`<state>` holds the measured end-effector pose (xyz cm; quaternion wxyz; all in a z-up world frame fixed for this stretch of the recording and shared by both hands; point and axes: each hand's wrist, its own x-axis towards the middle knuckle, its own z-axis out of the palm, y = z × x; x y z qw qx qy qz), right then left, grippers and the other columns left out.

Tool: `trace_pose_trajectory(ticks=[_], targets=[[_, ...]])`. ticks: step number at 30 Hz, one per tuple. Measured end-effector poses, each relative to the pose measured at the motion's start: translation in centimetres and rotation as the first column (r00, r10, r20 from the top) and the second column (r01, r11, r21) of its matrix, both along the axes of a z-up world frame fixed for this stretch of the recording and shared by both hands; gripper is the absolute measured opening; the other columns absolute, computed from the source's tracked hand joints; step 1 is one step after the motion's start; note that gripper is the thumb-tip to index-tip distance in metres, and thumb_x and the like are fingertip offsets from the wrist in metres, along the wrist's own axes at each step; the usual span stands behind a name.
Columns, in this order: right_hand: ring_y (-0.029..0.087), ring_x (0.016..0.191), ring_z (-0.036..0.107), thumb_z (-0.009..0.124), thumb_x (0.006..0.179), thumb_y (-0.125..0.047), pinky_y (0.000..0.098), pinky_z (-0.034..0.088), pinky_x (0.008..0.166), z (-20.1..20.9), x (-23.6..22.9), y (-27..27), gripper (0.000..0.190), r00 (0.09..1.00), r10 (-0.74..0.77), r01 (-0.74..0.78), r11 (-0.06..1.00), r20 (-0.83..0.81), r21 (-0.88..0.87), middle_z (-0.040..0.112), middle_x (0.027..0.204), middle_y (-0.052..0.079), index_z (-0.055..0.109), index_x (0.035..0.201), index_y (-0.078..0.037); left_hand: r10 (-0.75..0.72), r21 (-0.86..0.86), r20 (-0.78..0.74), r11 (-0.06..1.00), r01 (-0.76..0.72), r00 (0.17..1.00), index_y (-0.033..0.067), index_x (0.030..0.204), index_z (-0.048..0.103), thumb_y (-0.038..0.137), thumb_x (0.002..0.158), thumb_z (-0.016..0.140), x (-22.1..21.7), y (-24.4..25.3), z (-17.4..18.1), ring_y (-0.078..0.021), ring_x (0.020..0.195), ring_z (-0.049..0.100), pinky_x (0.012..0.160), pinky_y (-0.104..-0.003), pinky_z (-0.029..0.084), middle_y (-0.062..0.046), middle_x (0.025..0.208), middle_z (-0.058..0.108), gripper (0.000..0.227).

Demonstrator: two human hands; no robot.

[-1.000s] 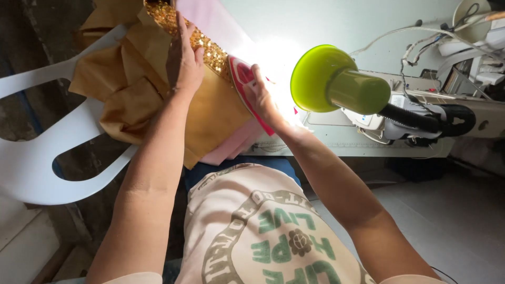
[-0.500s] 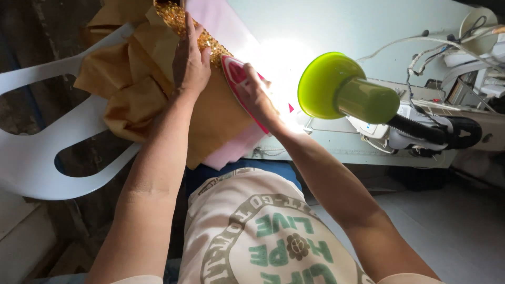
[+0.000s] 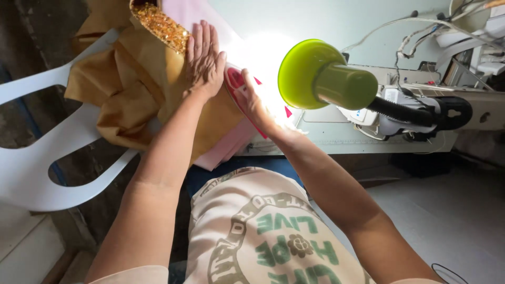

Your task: Iron a piece of gold fabric with sequined trim on an ironing board

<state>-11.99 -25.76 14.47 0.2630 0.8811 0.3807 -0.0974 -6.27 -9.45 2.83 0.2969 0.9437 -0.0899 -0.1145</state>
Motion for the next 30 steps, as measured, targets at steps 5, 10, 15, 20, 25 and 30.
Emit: trace_pose_trajectory(ticks=[5, 10, 15, 20, 25, 30], targets=[[0.032, 0.127, 0.057, 0.054, 0.091, -0.007, 0.0613, 0.045, 0.110, -0.9, -2.1, -4.1, 0.067, 0.661, 0.750, -0.542, 0.501, 0.026, -0.675, 0.038, 0.155, 0.021, 0.033, 0.153, 0.008, -0.072, 0.258, -0.019, 0.963, 0.075, 0.997, -0.0084, 0.166, 0.013, 0.035, 0.112, 0.024, -0.3, -1.4, 1.7, -0.0409, 0.159, 0.004, 0.129, -0.049, -0.003, -0.027, 0.171, 0.005, 0.070], [0.040, 0.099, 0.065, 0.065, 0.095, -0.053, 0.0573, 0.052, 0.077, -1.5, -4.6, -5.2, 0.063, 0.745, -0.618, 0.655, 0.604, -0.252, 0.455, 0.072, 0.103, 0.011, 0.048, 0.146, -0.021, -0.058, 0.303, -0.088, 0.949, 0.082, 0.994, -0.0062, 0.166, 0.008, 0.034, 0.117, 0.043, 0.1, -1.7, 1.4, -0.0416, 0.161, 0.001, 0.130, -0.051, -0.003, -0.026, 0.170, -0.001, 0.073], [0.043, 0.091, 0.065, 0.063, 0.098, -0.049, 0.0551, 0.054, 0.075, -2.2, -4.7, -6.5, 0.055, 0.756, -0.559, 0.649, 0.580, -0.339, 0.492, 0.072, 0.095, 0.012, 0.051, 0.142, -0.018, -0.070, 0.284, -0.042, 0.955, 0.079, 0.997, -0.0066, 0.166, 0.008, 0.037, 0.114, 0.032, 0.1, -1.0, 1.1, -0.0430, 0.161, 0.003, 0.129, -0.051, -0.003, -0.027, 0.171, 0.001, 0.072], [0.041, 0.137, 0.050, 0.055, 0.102, -0.051, 0.0476, 0.034, 0.116, -3.0, -2.1, -3.9, 0.063, 0.503, -0.501, 0.862, 0.350, -0.704, 0.367, 0.054, 0.147, 0.024, 0.039, 0.154, -0.018, -0.074, 0.250, -0.070, 0.964, 0.089, 0.995, -0.0045, 0.166, 0.010, 0.038, 0.111, 0.023, -0.3, 0.0, 0.8, -0.0362, 0.161, 0.005, 0.130, -0.046, -0.001, -0.025, 0.172, 0.004, 0.071], [0.032, 0.058, 0.064, 0.068, 0.096, -0.039, 0.0421, 0.050, 0.059, -2.3, 0.1, -1.4, 0.045, 0.864, -0.441, 0.491, 0.625, -0.245, 0.607, 0.067, 0.072, 0.016, 0.057, 0.130, -0.013, 0.043, -0.232, 0.129, 0.973, -0.012, 0.991, 0.0133, 0.170, 0.004, 0.040, 0.117, 0.027, -0.1, 1.5, -6.7, -0.0257, 0.167, 0.007, 0.138, -0.046, 0.008, -0.010, 0.178, 0.004, 0.064], [0.032, 0.138, 0.049, 0.069, 0.084, -0.016, 0.0651, 0.045, 0.103, 4.0, 0.0, -2.7, 0.083, 0.752, 0.638, -0.590, 0.538, -0.167, -0.601, 0.035, 0.160, 0.016, 0.034, 0.158, -0.002, -0.098, -0.122, 0.053, 0.987, 0.104, 0.994, 0.0032, 0.162, 0.016, 0.008, 0.103, 0.068, 0.3, 2.1, -1.2, -0.0311, 0.157, 0.021, 0.131, -0.046, 0.012, -0.019, 0.167, 0.024, 0.079]])
